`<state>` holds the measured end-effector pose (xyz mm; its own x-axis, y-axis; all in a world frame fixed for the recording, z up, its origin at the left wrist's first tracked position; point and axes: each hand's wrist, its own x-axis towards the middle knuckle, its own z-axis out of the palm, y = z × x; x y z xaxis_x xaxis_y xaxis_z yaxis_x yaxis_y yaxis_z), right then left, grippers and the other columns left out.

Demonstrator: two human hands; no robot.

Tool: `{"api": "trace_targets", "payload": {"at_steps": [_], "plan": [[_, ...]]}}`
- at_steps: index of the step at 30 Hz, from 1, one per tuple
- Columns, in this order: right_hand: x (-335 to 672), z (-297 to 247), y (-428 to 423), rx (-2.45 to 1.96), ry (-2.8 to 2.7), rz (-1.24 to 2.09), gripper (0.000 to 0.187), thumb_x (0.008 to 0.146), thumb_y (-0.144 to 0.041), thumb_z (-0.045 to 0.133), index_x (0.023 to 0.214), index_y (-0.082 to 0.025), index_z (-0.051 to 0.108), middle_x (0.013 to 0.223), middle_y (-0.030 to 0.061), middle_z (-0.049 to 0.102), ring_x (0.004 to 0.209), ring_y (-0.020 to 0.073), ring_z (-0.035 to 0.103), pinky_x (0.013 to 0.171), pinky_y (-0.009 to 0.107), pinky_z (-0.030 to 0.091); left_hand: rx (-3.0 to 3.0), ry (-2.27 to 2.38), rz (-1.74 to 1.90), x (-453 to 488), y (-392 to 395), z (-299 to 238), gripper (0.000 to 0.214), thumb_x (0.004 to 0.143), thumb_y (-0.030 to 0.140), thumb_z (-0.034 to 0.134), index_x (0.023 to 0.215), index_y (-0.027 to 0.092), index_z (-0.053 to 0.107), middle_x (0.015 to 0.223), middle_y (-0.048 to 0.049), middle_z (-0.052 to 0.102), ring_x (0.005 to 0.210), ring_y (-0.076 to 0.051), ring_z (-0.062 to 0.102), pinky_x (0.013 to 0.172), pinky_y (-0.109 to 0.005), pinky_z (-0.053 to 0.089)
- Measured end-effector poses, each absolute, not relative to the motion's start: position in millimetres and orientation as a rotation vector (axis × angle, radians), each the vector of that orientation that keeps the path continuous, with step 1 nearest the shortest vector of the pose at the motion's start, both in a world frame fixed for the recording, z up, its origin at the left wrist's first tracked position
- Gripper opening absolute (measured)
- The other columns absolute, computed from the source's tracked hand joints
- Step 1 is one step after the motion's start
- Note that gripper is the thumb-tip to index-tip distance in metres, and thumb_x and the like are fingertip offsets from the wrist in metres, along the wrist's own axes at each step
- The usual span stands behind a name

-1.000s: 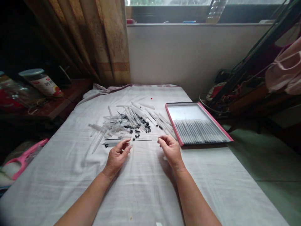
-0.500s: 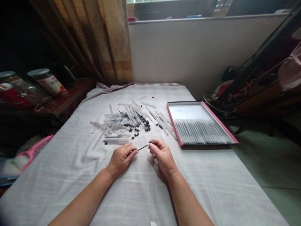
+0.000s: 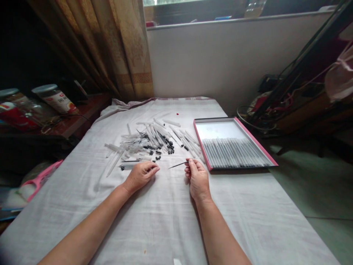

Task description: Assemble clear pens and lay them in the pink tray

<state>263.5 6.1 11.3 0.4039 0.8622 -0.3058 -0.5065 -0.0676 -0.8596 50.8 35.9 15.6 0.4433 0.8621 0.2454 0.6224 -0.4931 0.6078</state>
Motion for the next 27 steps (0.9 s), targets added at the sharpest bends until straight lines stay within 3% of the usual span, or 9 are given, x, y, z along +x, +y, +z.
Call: {"api": "trace_targets", "payload": {"at_steps": [4, 7, 9, 22, 27], "plan": [[264, 10, 8, -1.147, -0.404, 1.185, 0.045, 0.049, -0.047, 0.086, 0.076, -0.016, 0.069, 0.065, -0.0015, 0.063, 0.050, 0.0046, 0.049, 0.038, 0.012, 0.034, 2.390, 1.593, 0.813, 29, 63, 29, 0.016, 0.091, 0.028, 0.054, 0.092, 0.020, 0.069, 0.090, -0.0051, 0.070, 0.082, -0.018, 0.064, 0.074, -0.028, 0.047], [262, 9, 8, -1.148, -0.442, 1.177, 0.042, 0.053, -0.045, 0.085, 0.077, -0.016, 0.068, 0.068, -0.0001, 0.065, 0.049, 0.0048, 0.050, 0.037, 0.012, 0.034, 2.548, 1.987, 0.550, 11, 85, 38, 0.020, 0.087, 0.028, 0.059, 0.103, 0.020, 0.068, 0.105, -0.0104, 0.067, 0.098, -0.027, 0.060, 0.080, -0.036, 0.046], [262, 9, 8, -1.148, -0.452, 1.171, 0.040, 0.054, -0.043, 0.084, 0.078, -0.016, 0.066, 0.069, 0.0004, 0.067, 0.048, 0.0051, 0.050, 0.036, 0.013, 0.034, 2.592, 2.083, 0.330, 3, 95, 40, 0.021, 0.085, 0.028, 0.062, 0.103, 0.020, 0.068, 0.105, -0.0115, 0.066, 0.099, -0.030, 0.059, 0.080, -0.038, 0.045], [260, 10, 7, -1.145, -0.480, 1.161, 0.036, 0.056, -0.035, 0.080, 0.078, -0.017, 0.059, 0.068, 0.0001, 0.069, 0.046, 0.0057, 0.051, 0.036, 0.012, 0.032, 2.790, 1.887, 0.255, -5, 102, 32, 0.013, 0.083, 0.022, 0.057, 0.092, 0.017, 0.066, 0.098, -0.0146, 0.069, 0.099, -0.032, 0.058, 0.084, -0.045, 0.038], [260, 14, 7, -1.135, -0.432, 1.145, 0.035, 0.055, -0.035, 0.080, 0.076, -0.017, 0.058, 0.069, 0.0000, 0.070, 0.045, 0.0055, 0.050, 0.036, 0.013, 0.032, 2.951, 1.637, 0.404, 9, 101, 55, 0.011, 0.086, 0.026, 0.057, 0.089, 0.019, 0.064, 0.097, -0.0102, 0.070, 0.098, -0.028, 0.059, 0.087, -0.043, 0.038]]}}
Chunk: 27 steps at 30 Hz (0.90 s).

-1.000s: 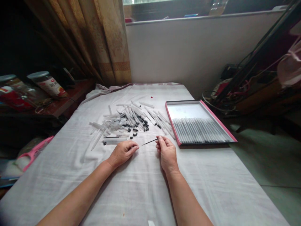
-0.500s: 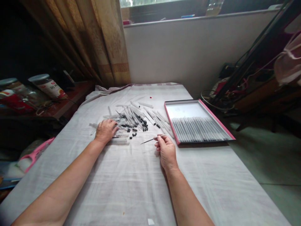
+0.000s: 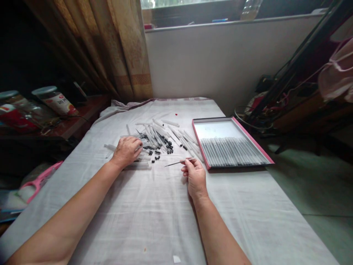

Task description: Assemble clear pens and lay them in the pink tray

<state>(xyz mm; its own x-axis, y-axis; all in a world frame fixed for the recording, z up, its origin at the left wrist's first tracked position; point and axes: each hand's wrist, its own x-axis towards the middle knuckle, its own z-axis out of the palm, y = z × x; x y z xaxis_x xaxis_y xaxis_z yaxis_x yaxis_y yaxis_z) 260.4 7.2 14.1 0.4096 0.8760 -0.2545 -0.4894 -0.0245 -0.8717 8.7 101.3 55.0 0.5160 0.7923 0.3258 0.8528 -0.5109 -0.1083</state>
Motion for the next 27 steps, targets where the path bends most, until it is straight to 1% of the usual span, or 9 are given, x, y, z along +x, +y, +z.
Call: {"api": "trace_targets", "payload": {"at_steps": [3, 5, 8, 10, 14, 19, 23, 25, 27], "plan": [[262, 17, 7, -1.124, -0.404, 1.017, 0.033, 0.058, -0.036, 0.078, 0.076, -0.017, 0.056, 0.071, 0.0007, 0.071, 0.046, 0.0061, 0.052, 0.039, 0.016, 0.036, -2.558, -1.182, -0.564, 26, 80, 57, 0.014, 0.092, 0.026, 0.050, 0.094, 0.020, 0.062, 0.093, -0.0064, 0.070, 0.094, -0.023, 0.060, 0.089, -0.039, 0.038], [263, 18, 5, -1.117, -0.421, 0.915, 0.031, 0.063, -0.036, 0.076, 0.078, -0.018, 0.055, 0.072, 0.0006, 0.071, 0.047, 0.0070, 0.053, 0.042, 0.018, 0.038, -2.571, -1.143, -0.653, 35, 61, 48, 0.017, 0.095, 0.024, 0.045, 0.098, 0.020, 0.061, 0.086, -0.0040, 0.070, 0.081, -0.019, 0.060, 0.089, -0.037, 0.039], [262, 20, 2, -1.114, -0.497, 0.828, 0.028, 0.068, -0.037, 0.073, 0.079, -0.019, 0.054, 0.074, 0.0006, 0.071, 0.048, 0.0080, 0.054, 0.043, 0.020, 0.039, -2.565, -1.201, -0.723, 41, 35, 28, 0.019, 0.097, 0.024, 0.043, 0.105, 0.019, 0.059, 0.091, -0.0061, 0.069, 0.080, -0.020, 0.061, 0.078, -0.034, 0.042], [260, 20, 0, -1.121, -0.565, 0.824, 0.026, 0.071, -0.037, 0.071, 0.079, -0.019, 0.054, 0.076, 0.0018, 0.072, 0.049, 0.0085, 0.055, 0.044, 0.021, 0.040, -2.564, -1.305, -0.738, 42, 24, 18, 0.020, 0.097, 0.026, 0.042, 0.106, 0.019, 0.059, 0.095, -0.0072, 0.069, 0.082, -0.020, 0.061, 0.076, -0.033, 0.043], [256, 18, -3, -1.132, -0.661, 0.853, 0.024, 0.075, -0.038, 0.068, 0.080, -0.019, 0.055, 0.078, 0.0034, 0.072, 0.049, 0.0091, 0.054, 0.045, 0.022, 0.039, -2.575, -1.368, -0.714, 43, 19, 15, 0.023, 0.098, 0.028, 0.040, 0.105, 0.020, 0.060, 0.094, -0.0073, 0.069, 0.083, -0.020, 0.061, 0.076, -0.033, 0.044], [252, 15, -4, -1.141, -0.724, 0.920, 0.023, 0.074, -0.038, 0.070, 0.080, -0.019, 0.059, 0.079, 0.0039, 0.072, 0.050, 0.0088, 0.054, 0.045, 0.021, 0.040, -2.590, -1.360, -0.760, 48, 16, 20, 0.021, 0.097, 0.027, 0.043, 0.104, 0.021, 0.062, 0.093, -0.0073, 0.068, 0.084, -0.021, 0.060, 0.078, -0.034, 0.044], [245, 18, -8, -1.200, -0.891, 1.098, 0.020, 0.070, -0.037, 0.073, 0.076, -0.018, 0.068, 0.067, 0.0013, 0.067, 0.054, 0.0111, 0.056, 0.046, 0.021, 0.041, -2.655, -1.362, -0.863, 53, 8, 19, 0.019, 0.096, 0.027, 0.046, 0.104, 0.021, 0.063, 0.094, -0.0072, 0.069, 0.087, -0.021, 0.061, 0.081, -0.035, 0.045], [242, 20, -11, -1.179, -0.982, 1.177, 0.021, 0.069, -0.036, 0.073, 0.082, -0.020, 0.071, 0.066, 0.0006, 0.067, 0.056, 0.0123, 0.058, 0.048, 0.022, 0.043, -2.696, -1.395, -0.991, 55, 4, 17, 0.019, 0.096, 0.027, 0.047, 0.104, 0.022, 0.063, 0.096, -0.0069, 0.070, 0.089, -0.021, 0.062, 0.083, -0.035, 0.045], [241, 20, -13, -1.128, -1.048, 1.224, 0.033, 0.070, -0.035, 0.073, 0.100, -0.022, 0.070, 0.077, 0.0018, 0.071, 0.060, 0.0130, 0.061, 0.051, 0.023, 0.046, -2.700, -1.491, -1.251, 57, 0, 15, 0.019, 0.096, 0.029, 0.047, 0.106, 0.022, 0.062, 0.096, -0.0064, 0.071, 0.090, -0.020, 0.064, 0.083, -0.034, 0.047]]}}
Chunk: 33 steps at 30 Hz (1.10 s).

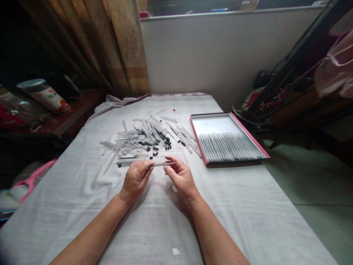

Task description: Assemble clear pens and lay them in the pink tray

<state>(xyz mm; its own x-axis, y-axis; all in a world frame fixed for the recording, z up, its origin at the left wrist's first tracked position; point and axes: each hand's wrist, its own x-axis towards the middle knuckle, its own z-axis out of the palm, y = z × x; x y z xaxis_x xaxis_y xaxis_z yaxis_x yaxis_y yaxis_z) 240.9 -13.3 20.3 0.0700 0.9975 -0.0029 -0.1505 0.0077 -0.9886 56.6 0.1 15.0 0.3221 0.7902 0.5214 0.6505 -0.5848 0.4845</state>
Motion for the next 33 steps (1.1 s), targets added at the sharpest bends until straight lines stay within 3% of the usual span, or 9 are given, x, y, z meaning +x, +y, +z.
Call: {"api": "trace_targets", "payload": {"at_steps": [3, 6, 8, 13, 20, 27, 33], "plan": [[246, 17, -12, -1.129, -1.145, 1.161, 0.044, 0.073, -0.034, 0.070, 0.116, -0.024, 0.064, 0.091, 0.0044, 0.073, 0.072, 0.0157, 0.065, 0.059, 0.026, 0.050, 1.884, 1.299, 1.394, 55, -2, 14, 0.022, 0.096, 0.036, 0.047, 0.107, 0.022, 0.059, 0.088, -0.0041, 0.070, 0.081, -0.016, 0.065, 0.079, -0.031, 0.050], [258, 15, -1, -1.334, -1.348, 0.844, 0.023, 0.079, -0.031, 0.063, 0.099, -0.023, 0.071, 0.092, 0.0059, 0.074, 0.079, 0.0190, 0.066, 0.069, 0.031, 0.052, 1.449, 1.249, 1.549, 53, 0, 16, 0.030, 0.093, 0.047, 0.049, 0.104, 0.021, 0.059, 0.078, -0.0012, 0.065, 0.069, -0.013, 0.062, 0.072, -0.028, 0.052], [266, 19, 12, -1.542, -1.527, 0.581, 0.020, 0.082, -0.027, 0.058, 0.095, -0.023, 0.073, 0.096, 0.0064, 0.073, 0.081, 0.0200, 0.066, 0.076, 0.034, 0.051, 1.317, 1.214, 1.580, 51, 1, 18, 0.033, 0.090, 0.051, 0.054, 0.102, 0.021, 0.060, 0.075, 0.0001, 0.062, 0.065, -0.012, 0.060, 0.068, -0.026, 0.052], [275, 39, 52, -2.148, -1.816, 0.165, 0.031, 0.090, -0.025, 0.048, 0.113, -0.021, 0.069, 0.115, 0.0123, 0.066, 0.092, 0.0240, 0.066, 0.081, 0.034, 0.049, 1.219, 1.149, 1.530, 51, 0, 16, 0.035, 0.085, 0.052, 0.060, 0.100, 0.021, 0.060, 0.067, 0.0038, 0.056, 0.052, -0.007, 0.051, 0.051, -0.019, 0.044], [273, 41, 78, -2.486, -1.888, 0.124, 0.030, 0.091, -0.029, 0.050, 0.111, -0.018, 0.068, 0.116, 0.0179, 0.062, 0.093, 0.0279, 0.067, 0.076, 0.036, 0.050, 1.188, 1.182, 1.413, 45, 4, 2, 0.039, 0.083, 0.054, 0.062, 0.101, 0.020, 0.060, 0.065, 0.0052, 0.056, 0.046, -0.005, 0.049, 0.043, -0.016, 0.040], [274, 34, 87, -2.494, -1.865, 0.092, 0.028, 0.091, -0.036, 0.052, 0.110, -0.020, 0.066, 0.114, 0.0163, 0.062, 0.094, 0.0270, 0.067, 0.076, 0.036, 0.050, 1.250, 1.155, 1.358, 46, 6, -2, 0.037, 0.081, 0.049, 0.065, 0.102, 0.019, 0.064, 0.067, 0.0034, 0.060, 0.046, -0.005, 0.050, 0.045, -0.016, 0.044], [268, 41, 71, -2.325, -1.779, 0.094, 0.023, 0.091, -0.029, 0.052, 0.105, -0.017, 0.066, 0.107, 0.0159, 0.066, 0.088, 0.0251, 0.066, 0.074, 0.034, 0.048, 1.333, 1.224, 1.341, 42, 6, -5, 0.032, 0.082, 0.043, 0.065, 0.102, 0.018, 0.068, 0.068, 0.0014, 0.064, 0.047, -0.007, 0.051, 0.045, -0.018, 0.044]]}}
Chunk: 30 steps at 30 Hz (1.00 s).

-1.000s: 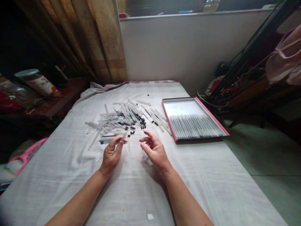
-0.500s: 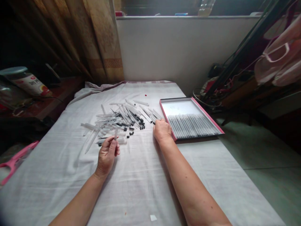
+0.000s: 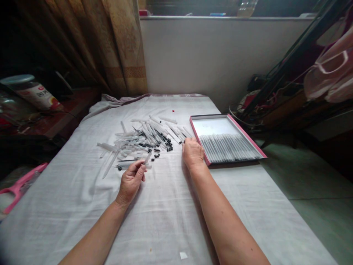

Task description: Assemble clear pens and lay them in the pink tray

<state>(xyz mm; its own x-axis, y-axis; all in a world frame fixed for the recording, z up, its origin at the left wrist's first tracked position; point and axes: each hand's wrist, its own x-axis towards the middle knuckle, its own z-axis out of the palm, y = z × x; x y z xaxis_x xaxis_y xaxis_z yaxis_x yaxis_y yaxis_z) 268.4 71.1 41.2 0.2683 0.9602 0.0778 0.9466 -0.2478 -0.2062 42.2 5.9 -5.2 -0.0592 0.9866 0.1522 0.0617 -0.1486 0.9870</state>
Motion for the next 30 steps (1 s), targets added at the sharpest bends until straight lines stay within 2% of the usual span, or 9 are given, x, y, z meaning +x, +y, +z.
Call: {"api": "trace_targets", "payload": {"at_steps": [2, 6, 9, 13, 15, 19, 22, 26, 30], "plan": [[265, 40, 55, -2.072, -1.694, 0.218, 0.018, 0.090, -0.028, 0.054, 0.097, -0.019, 0.067, 0.095, 0.0104, 0.070, 0.081, 0.0217, 0.066, 0.074, 0.032, 0.047, 1.436, 1.259, 1.328, 40, 5, -5, 0.027, 0.084, 0.040, 0.064, 0.100, 0.019, 0.070, 0.070, -0.0001, 0.066, 0.051, -0.009, 0.055, 0.049, -0.019, 0.047], [255, 29, 17, -1.496, -1.349, 0.773, 0.017, 0.078, -0.037, 0.064, 0.078, -0.020, 0.067, 0.071, 0.0020, 0.067, 0.062, 0.0156, 0.059, 0.063, 0.028, 0.047, 1.765, 1.282, 1.257, 39, 1, -2, 0.020, 0.086, 0.031, 0.062, 0.101, 0.021, 0.072, 0.085, -0.0046, 0.072, 0.072, -0.015, 0.066, 0.068, -0.025, 0.053], [246, 20, -3, -1.334, -1.057, 1.047, 0.023, 0.070, -0.040, 0.070, 0.081, -0.020, 0.071, 0.072, 0.0015, 0.067, 0.059, 0.0133, 0.056, 0.054, 0.025, 0.044, 1.939, 1.245, 1.188, 40, -2, 0, 0.020, 0.088, 0.027, 0.061, 0.103, 0.022, 0.072, 0.093, -0.0062, 0.073, 0.082, -0.017, 0.068, 0.075, -0.025, 0.053], [242, 16, -12, -1.306, -0.912, 1.266, 0.029, 0.067, -0.039, 0.073, 0.089, -0.019, 0.074, 0.063, -0.0011, 0.063, 0.052, 0.0094, 0.049, 0.047, 0.021, 0.037, 2.030, 1.230, 1.117, 42, -5, 0, 0.020, 0.089, 0.026, 0.060, 0.105, 0.022, 0.071, 0.094, -0.0057, 0.074, 0.083, -0.017, 0.069, 0.076, -0.025, 0.053], [242, 14, -12, -1.286, -0.863, 1.335, 0.031, 0.067, -0.040, 0.074, 0.089, -0.019, 0.073, 0.062, -0.0015, 0.063, 0.050, 0.0078, 0.047, 0.045, 0.019, 0.036, 2.054, 1.231, 1.086, 42, -5, 0, 0.020, 0.090, 0.026, 0.059, 0.106, 0.023, 0.070, 0.094, -0.0058, 0.073, 0.083, -0.017, 0.069, 0.076, -0.025, 0.053], [242, 13, -11, -1.205, -0.772, 1.397, 0.034, 0.068, -0.044, 0.075, 0.088, -0.019, 0.065, 0.079, 0.0032, 0.071, 0.055, 0.0091, 0.053, 0.044, 0.018, 0.038, 2.109, 1.241, 1.042, 42, -5, -1, 0.021, 0.091, 0.027, 0.057, 0.108, 0.022, 0.069, 0.094, -0.0065, 0.073, 0.083, -0.017, 0.069, 0.077, -0.025, 0.053], [241, 14, -10, -1.195, -0.754, 1.400, 0.037, 0.067, -0.047, 0.075, 0.086, -0.020, 0.060, 0.077, 0.0029, 0.070, 0.055, 0.0104, 0.055, 0.042, 0.019, 0.037, 2.134, 1.237, 1.025, 42, -5, 1, 0.021, 0.092, 0.027, 0.056, 0.108, 0.021, 0.069, 0.092, -0.0060, 0.073, 0.080, -0.016, 0.068, 0.075, -0.024, 0.053], [240, 14, -10, -1.216, -0.789, 1.362, 0.035, 0.066, -0.044, 0.077, 0.086, -0.018, 0.065, 0.063, -0.0022, 0.061, 0.049, 0.0073, 0.045, 0.042, 0.018, 0.030, 2.154, 1.222, 1.020, 43, -6, 3, 0.021, 0.092, 0.026, 0.056, 0.108, 0.020, 0.068, 0.090, -0.0049, 0.072, 0.079, -0.014, 0.068, 0.074, -0.022, 0.052], [238, 13, -10, -1.205, -0.795, 1.384, 0.033, 0.066, -0.041, 0.076, 0.088, -0.018, 0.066, 0.070, -0.0005, 0.062, 0.050, 0.0065, 0.042, 0.042, 0.020, 0.028, 2.181, 1.209, 1.024, 43, -6, 4, 0.021, 0.092, 0.025, 0.056, 0.108, 0.020, 0.068, 0.091, -0.0047, 0.072, 0.079, -0.014, 0.068, 0.074, -0.022, 0.053]]}}
